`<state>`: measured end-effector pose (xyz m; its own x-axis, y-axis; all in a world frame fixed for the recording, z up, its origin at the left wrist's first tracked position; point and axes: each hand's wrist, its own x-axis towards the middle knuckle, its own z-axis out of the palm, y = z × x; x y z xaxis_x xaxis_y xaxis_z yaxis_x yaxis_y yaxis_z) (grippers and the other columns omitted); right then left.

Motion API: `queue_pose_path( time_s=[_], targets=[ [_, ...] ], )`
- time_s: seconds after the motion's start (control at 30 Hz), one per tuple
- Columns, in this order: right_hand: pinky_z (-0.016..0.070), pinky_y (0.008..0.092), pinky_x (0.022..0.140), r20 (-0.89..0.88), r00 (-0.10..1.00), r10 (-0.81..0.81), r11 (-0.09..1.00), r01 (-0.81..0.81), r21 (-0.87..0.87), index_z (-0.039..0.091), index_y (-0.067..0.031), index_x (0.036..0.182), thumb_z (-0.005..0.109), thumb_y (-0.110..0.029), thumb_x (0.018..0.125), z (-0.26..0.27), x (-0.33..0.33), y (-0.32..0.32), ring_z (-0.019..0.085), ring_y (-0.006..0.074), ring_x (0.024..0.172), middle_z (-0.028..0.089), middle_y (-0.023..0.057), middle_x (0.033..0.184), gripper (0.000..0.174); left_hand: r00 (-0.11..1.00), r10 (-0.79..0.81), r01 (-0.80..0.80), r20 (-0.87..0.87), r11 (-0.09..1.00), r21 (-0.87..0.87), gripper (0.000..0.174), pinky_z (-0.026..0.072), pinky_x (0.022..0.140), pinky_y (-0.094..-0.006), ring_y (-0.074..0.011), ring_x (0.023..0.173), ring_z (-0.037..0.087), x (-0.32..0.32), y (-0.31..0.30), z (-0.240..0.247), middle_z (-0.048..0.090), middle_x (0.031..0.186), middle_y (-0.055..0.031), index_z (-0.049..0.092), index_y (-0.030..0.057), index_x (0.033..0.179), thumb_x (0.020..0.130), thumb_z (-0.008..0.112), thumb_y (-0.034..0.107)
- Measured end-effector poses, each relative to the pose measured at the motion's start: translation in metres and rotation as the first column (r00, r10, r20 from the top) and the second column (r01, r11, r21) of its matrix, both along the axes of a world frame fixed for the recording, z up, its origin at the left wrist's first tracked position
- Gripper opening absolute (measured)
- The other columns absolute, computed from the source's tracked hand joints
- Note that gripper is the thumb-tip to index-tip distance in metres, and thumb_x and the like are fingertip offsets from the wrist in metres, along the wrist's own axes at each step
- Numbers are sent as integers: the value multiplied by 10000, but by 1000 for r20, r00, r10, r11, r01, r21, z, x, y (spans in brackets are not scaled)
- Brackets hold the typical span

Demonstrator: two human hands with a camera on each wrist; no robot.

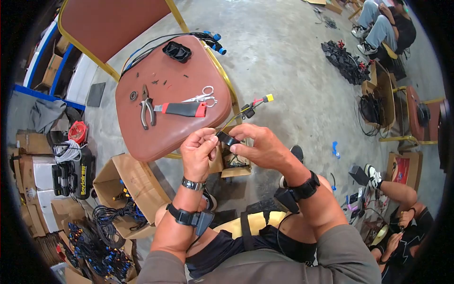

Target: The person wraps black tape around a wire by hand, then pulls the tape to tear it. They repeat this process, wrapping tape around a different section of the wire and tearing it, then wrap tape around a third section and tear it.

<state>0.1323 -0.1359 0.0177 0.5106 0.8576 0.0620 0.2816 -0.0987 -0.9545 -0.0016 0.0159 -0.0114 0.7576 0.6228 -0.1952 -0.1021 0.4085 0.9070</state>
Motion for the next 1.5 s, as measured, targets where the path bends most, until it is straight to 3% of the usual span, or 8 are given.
queue_pose_path(
  time_s=[0.4,0.5,0.57,0.87,0.93,1.17,1.43,1.5],
  targets=[
    [533,379,778,39,999,13,1000,-14,15,664,-39,1042,749,-119,814,5,3,-7,686,263,853,710,115,884,255,999,-14,14,-33,1000,-22,212,380,453,-185,-59,556,540,-3,6,0,695,812,-63,678,6,1096,884,683,-13],
    [541,352,763,31,999,24,999,-25,27,662,-29,1064,738,-101,834,6,4,-9,692,223,828,711,104,881,253,999,-20,20,-43,1000,0,220,382,455,-188,-58,559,544,-2,6,-2,699,815,-60,678,8,1098,880,692,-13],
    [545,315,748,-174,985,11,1000,-7,23,657,-6,1091,725,-80,860,8,3,-10,680,162,811,710,90,878,252,999,-17,18,-49,999,27,224,385,457,-189,-57,562,547,-2,5,-2,701,817,-57,679,9,1099,877,696,-16],
    [539,270,767,-447,893,55,989,12,145,641,9,1165,733,-69,883,-4,10,-9,636,89,847,705,47,921,306,987,-41,71,-152,978,198,230,454,556,-194,-29,653,555,1,-5,-1,669,847,17,689,7,1094,868,716,-25],
    [537,264,777,-490,870,65,988,13,154,633,16,1179,731,-57,880,-2,12,-10,636,90,860,704,50,945,323,989,-30,83,-147,926,369,228,438,532,-190,-32,644,550,2,-6,-6,665,823,14,694,-6,1093,868,731,-1],
    [534,256,823,-592,794,141,967,17,253,581,28,1294,689,24,856,7,17,-12,635,95,933,689,62,1042,452,948,-91,211,-304,897,389,120,427,575,-204,-35,653,529,3,-16,6,648,784,25,728,-24,984,879,734,33],
    [528,270,799,-543,839,11,992,61,115,623,47,1250,678,-36,886,9,20,-12,623,102,922,691,74,1022,377,918,-196,390,-344,601,698,63,475,684,-306,-175,733,597,4,-16,12,628,785,-81,701,-14,866,815,729,8],
    [526,271,788,-535,844,-18,994,75,84,633,52,1234,678,-60,896,5,21,-11,621,106,911,691,77,1017,359,916,-218,399,-337,598,695,68,476,684,-310,-191,736,603,5,-18,17,629,791,-88,695,-16,855,806,734,12]
  ],
)
